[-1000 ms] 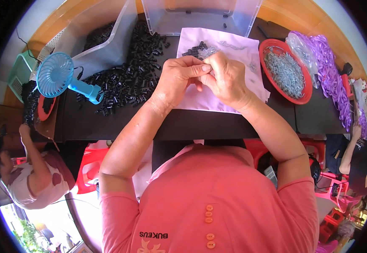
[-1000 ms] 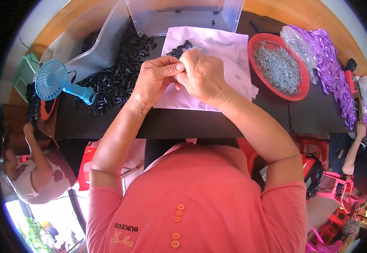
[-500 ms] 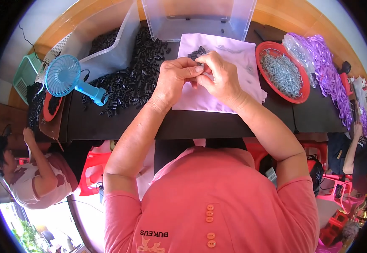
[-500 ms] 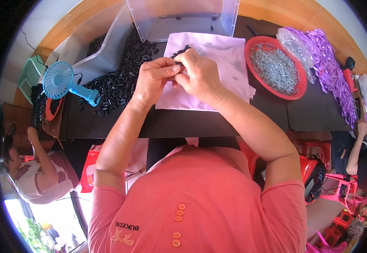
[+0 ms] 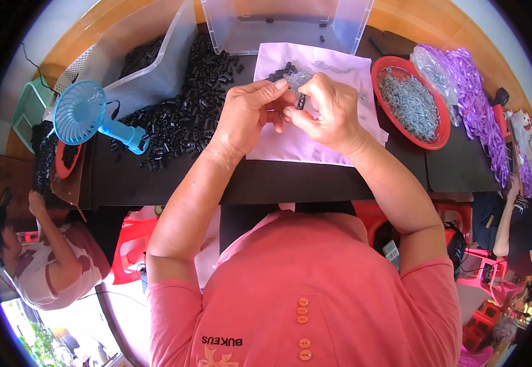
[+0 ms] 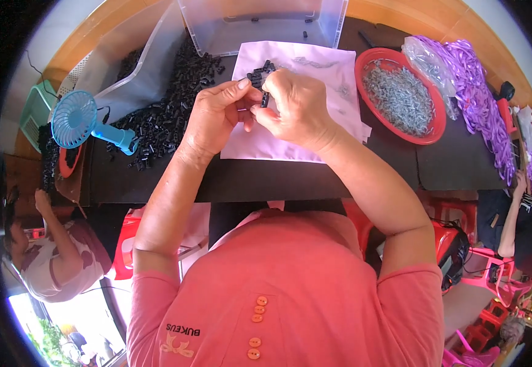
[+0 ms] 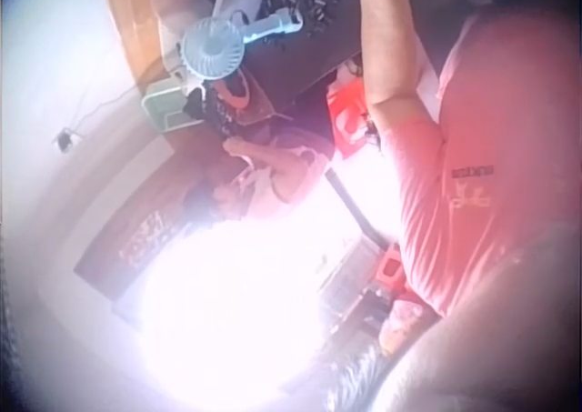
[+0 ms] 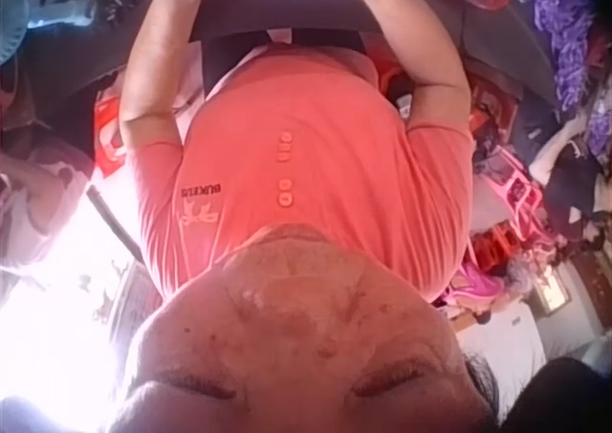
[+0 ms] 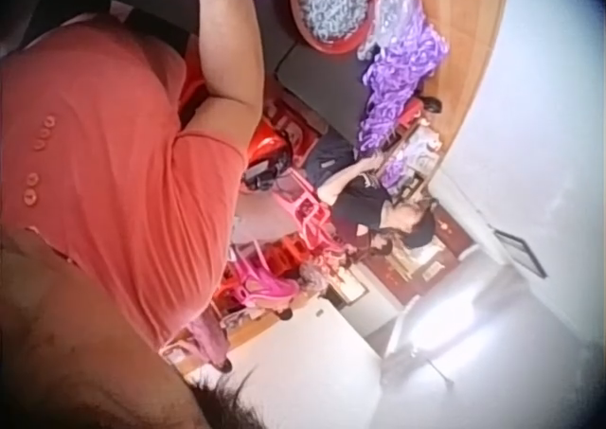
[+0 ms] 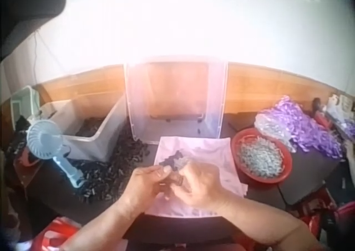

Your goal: The person assembles small black industrial components with silver pins by hand at a workstation.

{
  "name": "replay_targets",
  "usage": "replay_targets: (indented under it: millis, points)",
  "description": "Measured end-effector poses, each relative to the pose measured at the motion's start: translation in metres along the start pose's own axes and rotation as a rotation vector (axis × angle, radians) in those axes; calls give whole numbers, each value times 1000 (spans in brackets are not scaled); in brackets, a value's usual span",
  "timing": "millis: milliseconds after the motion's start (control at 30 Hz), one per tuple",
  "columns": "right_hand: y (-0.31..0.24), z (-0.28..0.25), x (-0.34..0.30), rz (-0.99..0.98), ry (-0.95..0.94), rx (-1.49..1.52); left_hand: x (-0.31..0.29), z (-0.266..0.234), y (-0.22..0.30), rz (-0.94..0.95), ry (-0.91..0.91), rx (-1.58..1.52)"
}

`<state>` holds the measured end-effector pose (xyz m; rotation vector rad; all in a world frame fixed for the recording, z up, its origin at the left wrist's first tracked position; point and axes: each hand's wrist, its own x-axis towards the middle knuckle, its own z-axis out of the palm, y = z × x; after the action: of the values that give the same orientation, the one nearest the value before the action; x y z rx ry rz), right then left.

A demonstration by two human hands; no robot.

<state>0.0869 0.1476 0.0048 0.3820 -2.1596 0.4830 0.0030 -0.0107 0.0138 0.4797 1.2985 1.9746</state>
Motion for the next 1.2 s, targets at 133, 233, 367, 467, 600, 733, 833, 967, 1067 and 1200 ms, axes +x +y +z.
replay_targets:
  millis: [133, 233, 367, 467, 600, 733, 833, 967, 1067, 1200]
  points:
    - [1, -1, 2, -25, 31, 12, -1, 0, 1, -33, -19, 5]
    - [1, -3, 2, -40, 31, 26, -4, 3, 3, -46, -19, -2]
    - [3, 10, 1, -63, 45, 32, -5, 6, 0, 49, -13, 171]
    - [2, 6, 6, 193, -105, 277, -6, 3, 7, 151, 79, 181]
    - [13, -11, 16, 398, -25, 227, -37, 11, 80, 494, 370, 498]
    - [32, -16, 10, 358, -21, 282, -19, -36, 165, 607, 629, 1007]
    - [27, -14, 10, 237, -115, 185, -6, -67, 169, 979, 862, 1917]
    - [24, -18, 7, 260, -111, 131, -13, -2, 77, 605, 347, 1359]
    - [27, -17, 8, 298, -88, 187, 2, -1, 3, 675, 37, 1429]
    - [20, -13, 11, 319, -83, 220, 9, -5, -33, 634, 137, 1626]
